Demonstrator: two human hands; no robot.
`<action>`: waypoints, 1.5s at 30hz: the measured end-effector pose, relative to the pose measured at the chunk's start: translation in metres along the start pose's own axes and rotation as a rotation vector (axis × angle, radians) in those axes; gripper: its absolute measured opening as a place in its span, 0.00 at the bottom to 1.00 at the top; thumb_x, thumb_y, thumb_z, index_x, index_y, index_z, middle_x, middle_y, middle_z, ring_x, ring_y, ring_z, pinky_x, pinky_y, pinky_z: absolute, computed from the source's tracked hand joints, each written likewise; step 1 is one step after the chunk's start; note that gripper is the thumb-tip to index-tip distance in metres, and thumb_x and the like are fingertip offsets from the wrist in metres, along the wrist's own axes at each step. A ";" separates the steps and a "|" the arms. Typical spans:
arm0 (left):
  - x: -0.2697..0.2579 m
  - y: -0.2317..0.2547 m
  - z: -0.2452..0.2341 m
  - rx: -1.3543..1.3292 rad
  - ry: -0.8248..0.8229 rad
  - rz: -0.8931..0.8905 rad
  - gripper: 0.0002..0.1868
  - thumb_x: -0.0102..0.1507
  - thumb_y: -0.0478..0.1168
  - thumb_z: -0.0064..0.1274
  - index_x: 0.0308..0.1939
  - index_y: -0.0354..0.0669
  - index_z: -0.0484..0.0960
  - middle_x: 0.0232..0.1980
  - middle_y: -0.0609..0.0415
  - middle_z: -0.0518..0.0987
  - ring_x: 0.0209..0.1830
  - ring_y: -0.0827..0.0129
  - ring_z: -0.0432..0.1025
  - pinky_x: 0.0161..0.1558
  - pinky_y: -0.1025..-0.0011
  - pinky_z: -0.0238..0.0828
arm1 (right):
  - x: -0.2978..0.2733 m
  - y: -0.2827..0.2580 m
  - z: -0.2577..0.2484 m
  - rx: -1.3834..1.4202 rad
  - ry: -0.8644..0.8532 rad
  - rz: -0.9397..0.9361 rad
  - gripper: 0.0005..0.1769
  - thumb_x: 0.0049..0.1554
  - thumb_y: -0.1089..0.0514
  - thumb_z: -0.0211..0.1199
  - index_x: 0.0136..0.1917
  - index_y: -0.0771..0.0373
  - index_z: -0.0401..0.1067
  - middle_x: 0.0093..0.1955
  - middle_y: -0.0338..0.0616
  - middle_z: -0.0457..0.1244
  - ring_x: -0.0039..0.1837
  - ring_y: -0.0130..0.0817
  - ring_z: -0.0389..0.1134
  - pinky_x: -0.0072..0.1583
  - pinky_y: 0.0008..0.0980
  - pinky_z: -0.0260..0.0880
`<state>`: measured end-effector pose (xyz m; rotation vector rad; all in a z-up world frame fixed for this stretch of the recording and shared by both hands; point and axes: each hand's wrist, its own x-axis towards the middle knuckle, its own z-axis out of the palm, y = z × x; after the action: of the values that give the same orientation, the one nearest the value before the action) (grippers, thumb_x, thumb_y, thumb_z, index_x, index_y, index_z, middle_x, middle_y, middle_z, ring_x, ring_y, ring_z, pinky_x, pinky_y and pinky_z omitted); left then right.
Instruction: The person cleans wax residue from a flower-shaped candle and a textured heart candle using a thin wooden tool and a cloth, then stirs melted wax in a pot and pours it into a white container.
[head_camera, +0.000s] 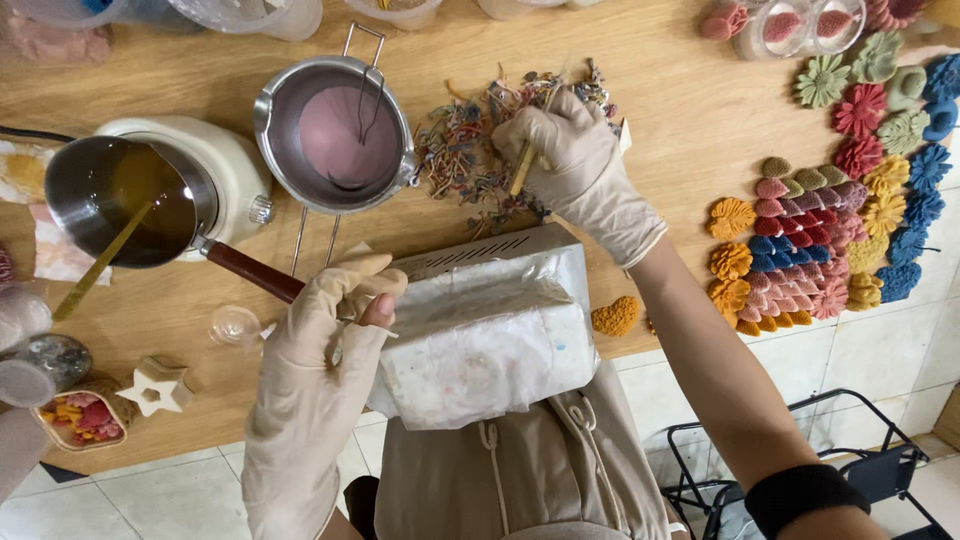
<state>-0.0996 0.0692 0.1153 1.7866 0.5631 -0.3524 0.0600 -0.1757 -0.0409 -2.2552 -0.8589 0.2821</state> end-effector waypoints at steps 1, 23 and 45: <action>-0.002 -0.003 0.001 -0.040 0.018 -0.022 0.15 0.67 0.32 0.54 0.58 0.35 0.77 0.50 0.51 0.83 0.45 0.76 0.76 0.43 0.77 0.77 | 0.004 -0.003 0.007 -0.023 -0.021 0.009 0.13 0.54 0.61 0.75 0.47 0.53 0.71 0.42 0.27 0.66 0.49 0.34 0.66 0.55 0.34 0.68; -0.013 -0.021 0.000 0.005 -0.007 0.128 0.15 0.67 0.31 0.54 0.58 0.36 0.75 0.51 0.53 0.83 0.47 0.73 0.78 0.50 0.75 0.76 | -0.012 -0.013 -0.013 0.884 0.263 0.715 0.15 0.54 0.68 0.73 0.46 0.56 0.68 0.47 0.46 0.73 0.53 0.32 0.78 0.54 0.34 0.83; -0.010 -0.033 0.006 0.016 0.003 0.154 0.11 0.67 0.33 0.52 0.54 0.37 0.74 0.56 0.50 0.81 0.50 0.69 0.79 0.53 0.72 0.78 | -0.060 0.009 -0.002 0.962 0.343 0.572 0.19 0.57 0.77 0.69 0.46 0.59 0.64 0.49 0.47 0.70 0.54 0.29 0.72 0.56 0.28 0.74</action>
<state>-0.1259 0.0683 0.0915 1.8334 0.4222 -0.2488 0.0195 -0.2207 -0.0483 -1.4956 0.1428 0.4313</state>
